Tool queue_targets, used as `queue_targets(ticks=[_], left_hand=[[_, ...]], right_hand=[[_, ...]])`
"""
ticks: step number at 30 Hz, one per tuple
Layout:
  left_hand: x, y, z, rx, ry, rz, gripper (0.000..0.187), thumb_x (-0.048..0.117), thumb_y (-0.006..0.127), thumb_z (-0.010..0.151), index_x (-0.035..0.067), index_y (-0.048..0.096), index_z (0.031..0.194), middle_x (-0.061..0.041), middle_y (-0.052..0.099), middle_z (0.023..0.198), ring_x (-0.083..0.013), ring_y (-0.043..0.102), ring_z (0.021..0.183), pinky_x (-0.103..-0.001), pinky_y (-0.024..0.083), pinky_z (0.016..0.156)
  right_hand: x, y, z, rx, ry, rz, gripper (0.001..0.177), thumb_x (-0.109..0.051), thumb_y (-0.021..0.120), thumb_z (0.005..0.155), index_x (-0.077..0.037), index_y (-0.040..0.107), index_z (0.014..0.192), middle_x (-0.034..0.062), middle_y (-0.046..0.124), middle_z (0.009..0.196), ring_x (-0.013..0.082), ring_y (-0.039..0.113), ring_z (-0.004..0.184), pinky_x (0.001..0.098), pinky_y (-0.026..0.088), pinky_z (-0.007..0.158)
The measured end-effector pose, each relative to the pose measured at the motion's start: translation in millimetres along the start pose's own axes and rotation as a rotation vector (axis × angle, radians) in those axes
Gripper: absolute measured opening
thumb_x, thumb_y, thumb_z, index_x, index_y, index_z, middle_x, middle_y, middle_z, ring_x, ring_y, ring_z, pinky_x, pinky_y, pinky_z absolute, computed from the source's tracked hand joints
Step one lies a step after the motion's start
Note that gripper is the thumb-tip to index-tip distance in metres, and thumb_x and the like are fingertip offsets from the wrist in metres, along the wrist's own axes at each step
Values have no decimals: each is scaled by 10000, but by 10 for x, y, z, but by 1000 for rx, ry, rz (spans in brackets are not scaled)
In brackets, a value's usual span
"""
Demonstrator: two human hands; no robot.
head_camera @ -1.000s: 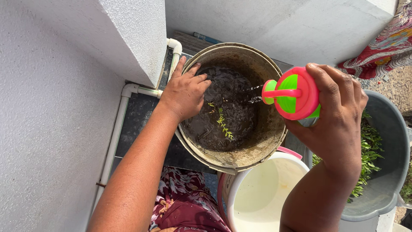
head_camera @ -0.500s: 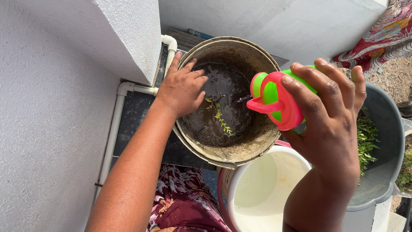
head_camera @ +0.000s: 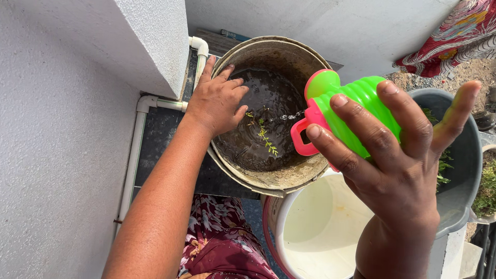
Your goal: The person fills a small watering can from a bucket of water and pours it onto plants in various containers.
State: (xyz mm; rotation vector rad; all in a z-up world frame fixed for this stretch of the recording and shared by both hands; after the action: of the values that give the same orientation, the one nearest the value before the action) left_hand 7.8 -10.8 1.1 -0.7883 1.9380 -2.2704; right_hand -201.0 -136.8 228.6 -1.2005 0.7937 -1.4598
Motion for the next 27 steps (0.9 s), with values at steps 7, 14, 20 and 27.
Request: queue_targets(ticks=[7, 14, 20, 27], left_hand=[[-4, 20, -2, 18, 5, 14, 377, 371, 756, 858, 202, 743, 1195, -31, 693, 1305, -259, 493, 1404, -546, 83, 1259], [-14, 39, 3, 34, 11, 2, 362, 362, 764, 850, 200, 750, 1173, -33, 707, 1281, -259, 510, 1385, -554, 88, 1254], [-32, 83, -13, 77, 25, -2, 331, 323, 771, 849, 193, 759, 1154, -32, 722, 1251, -271, 525, 1377, -556, 94, 1251], [-64, 206, -57, 172, 48, -4, 303, 282, 797, 888, 174, 774, 1170, -50, 727, 1265, -264, 533, 1387, -539, 142, 1276]], right_hand=[[-26, 110, -108, -47, -29, -15, 406, -310, 808, 985, -457, 676, 1339, -102, 648, 1466, 286, 468, 1443, 782, 40, 1157], [-57, 165, -114, -53, -21, 19, 361, -293, 789, 1001, -458, 697, 1307, -105, 651, 1457, 285, 481, 1436, 788, 21, 1156], [-75, 51, -21, 41, 29, 117, 307, -253, 825, 1014, -287, 711, 1296, 87, 665, 1369, 424, 493, 1361, 643, 404, 1145], [-134, 72, -96, 41, 157, 285, 350, -210, 816, 1006, -247, 676, 1325, 101, 656, 1373, 403, 511, 1345, 604, 419, 1138]])
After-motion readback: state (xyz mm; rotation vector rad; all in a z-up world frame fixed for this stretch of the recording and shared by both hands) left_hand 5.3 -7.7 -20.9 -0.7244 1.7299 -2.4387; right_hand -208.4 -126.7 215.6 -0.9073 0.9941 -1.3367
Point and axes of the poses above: each hand's wrist, its own z-axis towards the middle knuckle, its own y-axis out of the palm, x = y × z, the point moved 1 cm from there along z, towards the middle knuckle
